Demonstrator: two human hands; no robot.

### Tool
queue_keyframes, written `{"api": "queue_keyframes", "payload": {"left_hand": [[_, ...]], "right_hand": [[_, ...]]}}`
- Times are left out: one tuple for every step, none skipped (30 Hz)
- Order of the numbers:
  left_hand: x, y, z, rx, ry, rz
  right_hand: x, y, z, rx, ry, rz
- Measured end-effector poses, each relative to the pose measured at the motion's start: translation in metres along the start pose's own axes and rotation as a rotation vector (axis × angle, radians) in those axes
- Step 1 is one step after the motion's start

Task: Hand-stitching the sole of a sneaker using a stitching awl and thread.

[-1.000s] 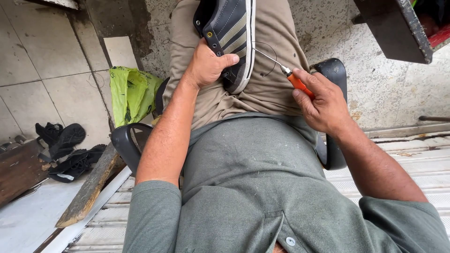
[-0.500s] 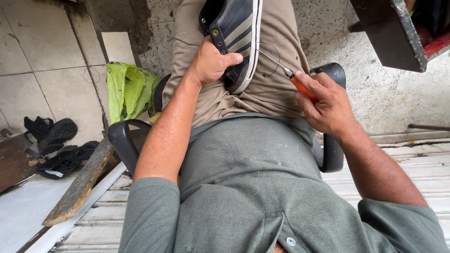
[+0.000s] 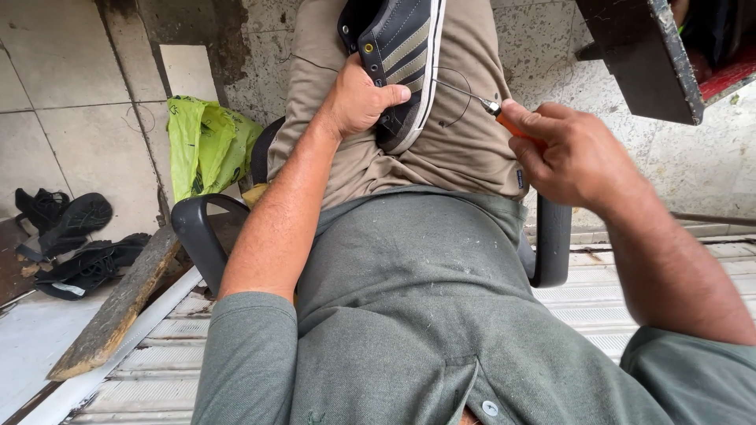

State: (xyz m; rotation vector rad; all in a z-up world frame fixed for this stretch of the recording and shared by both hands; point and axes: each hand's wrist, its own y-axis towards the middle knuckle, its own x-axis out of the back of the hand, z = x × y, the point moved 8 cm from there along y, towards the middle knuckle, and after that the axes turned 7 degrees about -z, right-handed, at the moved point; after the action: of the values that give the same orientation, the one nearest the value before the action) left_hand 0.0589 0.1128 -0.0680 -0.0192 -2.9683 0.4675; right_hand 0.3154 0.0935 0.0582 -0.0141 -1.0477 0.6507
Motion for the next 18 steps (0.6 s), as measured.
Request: {"api": "queue_keyframes", "payload": {"left_hand": [[0.000,0.000,0.001,-0.002,-0.001,0.000],[0.000,0.000,0.003,-0.004,-0.012,-0.010],[0.000,-0.001,0.005,-0.003,-0.022,-0.021],[-0.001,0.000,0.009,-0.003,-0.023,-0.020],[-0.004,0.002,0.010,-0.039,-0.144,-0.004],[-0.007,0.003,0.011,-0.075,-0.265,0.011],[-0.008,0.002,0.012,-0.070,-0.266,0.012],[-0.008,0.001,0.012,-0.075,-0.307,0.015],[-0.008,0.001,0.013,-0.079,-0.347,0.018],[-0.008,-0.001,0.012,-0.074,-0.349,0.019],[-0.007,-0.002,0.011,-0.057,-0.338,0.013],[-0.007,-0.003,0.011,-0.040,-0.327,0.008],[-0.007,-0.003,0.012,-0.035,-0.330,0.009],[-0.007,-0.003,0.015,-0.008,-0.351,0.013],[-0.007,-0.003,0.019,0.018,-0.373,0.017],[-0.008,-0.003,0.019,0.024,-0.376,0.018],[-0.009,-0.003,0.019,0.033,-0.442,0.042],[-0.011,-0.004,0.019,0.043,-0.509,0.064]], "right_hand": [[0.008,0.004,0.004,0.000,-0.002,-0.001],[0.012,0.008,0.011,0.037,-0.070,0.043],[0.015,0.011,0.017,0.074,-0.138,0.090],[0.021,0.016,0.022,0.073,-0.138,0.091],[0.023,0.020,0.024,0.047,-0.199,0.145],[0.026,0.023,0.025,0.021,-0.259,0.198],[0.027,0.026,0.022,0.018,-0.257,0.203],[0.030,0.030,0.027,0.124,-0.253,0.165],[0.032,0.033,0.032,0.229,-0.247,0.127],[0.033,0.035,0.034,0.226,-0.245,0.131],[0.034,0.037,0.036,0.220,-0.288,0.139],[0.035,0.040,0.038,0.213,-0.331,0.147],[0.034,0.041,0.039,0.210,-0.331,0.152],[0.035,0.042,0.041,0.216,-0.332,0.148],[0.035,0.044,0.044,0.221,-0.333,0.143],[0.033,0.044,0.042,0.218,-0.333,0.149],[0.031,0.044,0.040,0.211,-0.352,0.151],[0.030,0.045,0.038,0.204,-0.370,0.154]]}}
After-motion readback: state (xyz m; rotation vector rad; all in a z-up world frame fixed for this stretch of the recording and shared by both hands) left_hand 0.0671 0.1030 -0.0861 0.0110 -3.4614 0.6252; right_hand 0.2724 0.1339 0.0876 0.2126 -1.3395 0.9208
